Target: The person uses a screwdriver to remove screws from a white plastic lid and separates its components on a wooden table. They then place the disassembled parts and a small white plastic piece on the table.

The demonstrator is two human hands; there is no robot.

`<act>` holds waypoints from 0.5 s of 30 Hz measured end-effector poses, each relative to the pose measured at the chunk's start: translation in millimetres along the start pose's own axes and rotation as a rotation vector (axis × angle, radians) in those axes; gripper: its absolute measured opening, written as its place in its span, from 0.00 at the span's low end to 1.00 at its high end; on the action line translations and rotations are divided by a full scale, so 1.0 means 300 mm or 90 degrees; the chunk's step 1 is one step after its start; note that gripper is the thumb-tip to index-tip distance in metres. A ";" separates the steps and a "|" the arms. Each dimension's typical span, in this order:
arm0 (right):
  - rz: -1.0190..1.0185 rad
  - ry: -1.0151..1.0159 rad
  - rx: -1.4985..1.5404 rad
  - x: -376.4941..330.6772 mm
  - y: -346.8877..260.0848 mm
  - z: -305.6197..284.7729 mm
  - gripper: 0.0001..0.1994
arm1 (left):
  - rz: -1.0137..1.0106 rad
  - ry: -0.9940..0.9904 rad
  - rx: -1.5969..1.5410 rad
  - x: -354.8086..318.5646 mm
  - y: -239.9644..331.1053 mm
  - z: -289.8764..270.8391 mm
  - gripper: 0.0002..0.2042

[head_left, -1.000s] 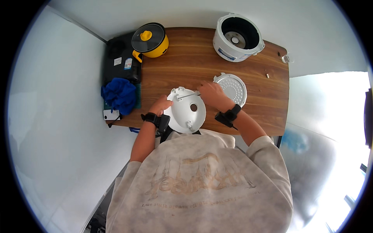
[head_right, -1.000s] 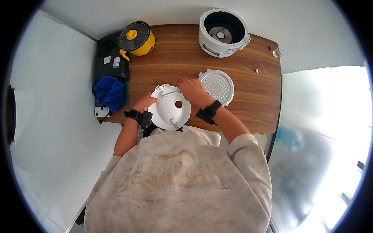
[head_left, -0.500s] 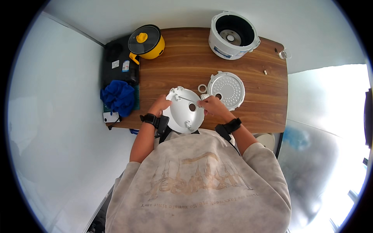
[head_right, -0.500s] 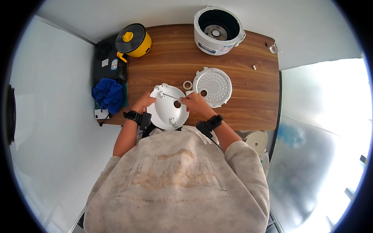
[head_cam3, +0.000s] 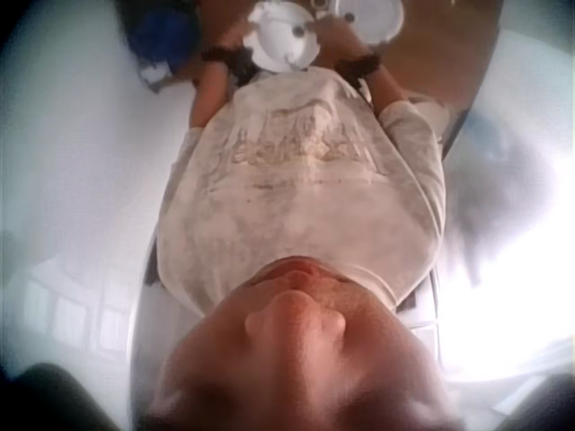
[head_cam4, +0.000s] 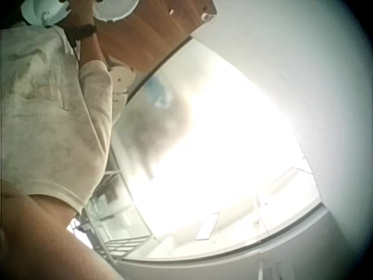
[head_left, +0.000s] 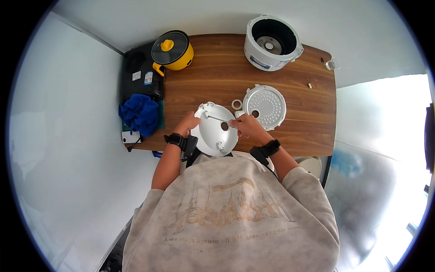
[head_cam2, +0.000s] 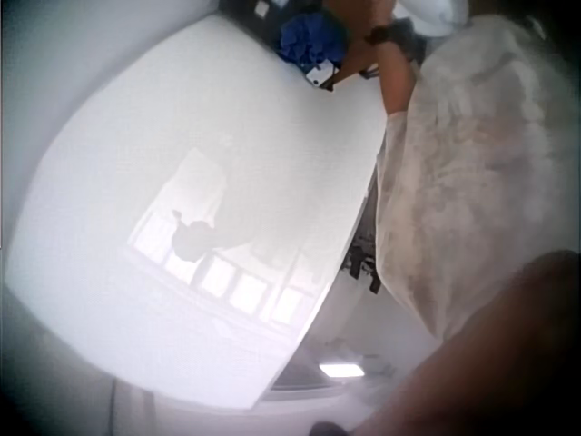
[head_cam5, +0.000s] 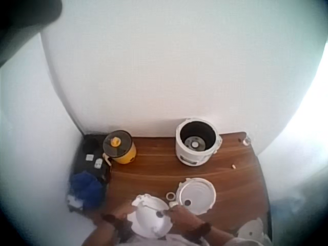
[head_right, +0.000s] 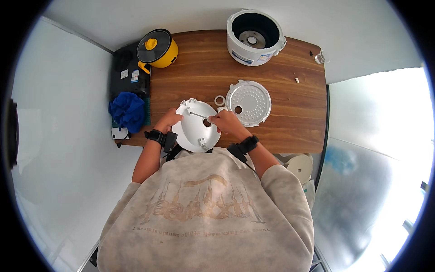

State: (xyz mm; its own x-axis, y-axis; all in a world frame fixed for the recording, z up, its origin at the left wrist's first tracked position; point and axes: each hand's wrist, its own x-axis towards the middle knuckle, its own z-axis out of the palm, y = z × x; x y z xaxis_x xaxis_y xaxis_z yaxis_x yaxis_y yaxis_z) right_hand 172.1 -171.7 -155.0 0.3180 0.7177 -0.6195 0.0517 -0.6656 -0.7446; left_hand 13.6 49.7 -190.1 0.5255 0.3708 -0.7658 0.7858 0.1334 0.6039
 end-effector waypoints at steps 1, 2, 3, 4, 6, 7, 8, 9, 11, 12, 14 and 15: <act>-0.001 -0.003 0.000 0.001 0.000 0.000 0.21 | 0.001 0.003 0.001 0.005 -0.006 0.000 0.16; -0.003 -0.007 -0.001 0.002 0.000 0.000 0.21 | 0.002 0.006 0.001 0.008 -0.011 0.000 0.16; -0.005 -0.010 -0.001 0.003 -0.001 0.001 0.21 | 0.001 0.005 -0.002 0.011 -0.015 -0.002 0.16; -0.004 -0.012 -0.006 0.006 0.002 0.004 0.21 | 0.001 0.004 -0.005 0.014 -0.019 -0.003 0.16; -0.001 -0.014 -0.016 0.013 0.010 0.010 0.21 | -0.002 0.004 0.000 -0.001 0.001 0.001 0.16; 0.000 -0.012 -0.013 0.012 0.013 0.009 0.21 | -0.005 0.006 0.007 -0.009 0.010 0.004 0.16; -0.001 -0.011 -0.010 0.006 0.007 0.008 0.21 | -0.009 0.011 0.013 -0.021 0.021 0.004 0.16; -0.002 -0.011 -0.007 0.003 0.003 0.007 0.21 | -0.009 0.011 0.015 -0.019 0.016 0.001 0.16; -0.004 -0.002 -0.004 0.000 0.005 0.008 0.22 | -0.008 0.010 0.018 -0.015 0.011 0.000 0.16; -0.005 0.003 -0.002 -0.002 0.007 0.007 0.22 | -0.010 0.007 0.022 -0.019 0.015 0.001 0.16; -0.012 -0.001 -0.003 -0.001 0.012 0.005 0.22 | -0.012 0.002 0.030 -0.029 0.024 0.001 0.16; -0.016 -0.004 -0.004 -0.002 0.012 0.004 0.22 | -0.016 0.002 0.024 -0.024 0.018 0.001 0.16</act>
State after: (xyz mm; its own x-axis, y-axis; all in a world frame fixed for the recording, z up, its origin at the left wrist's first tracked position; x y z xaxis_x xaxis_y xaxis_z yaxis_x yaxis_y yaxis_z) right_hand 171.0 -174.2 -157.6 0.3108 0.7358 -0.6016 0.0660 -0.6482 -0.7586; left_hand 14.1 47.4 -181.5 0.5049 0.3709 -0.7795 0.8101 0.1082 0.5762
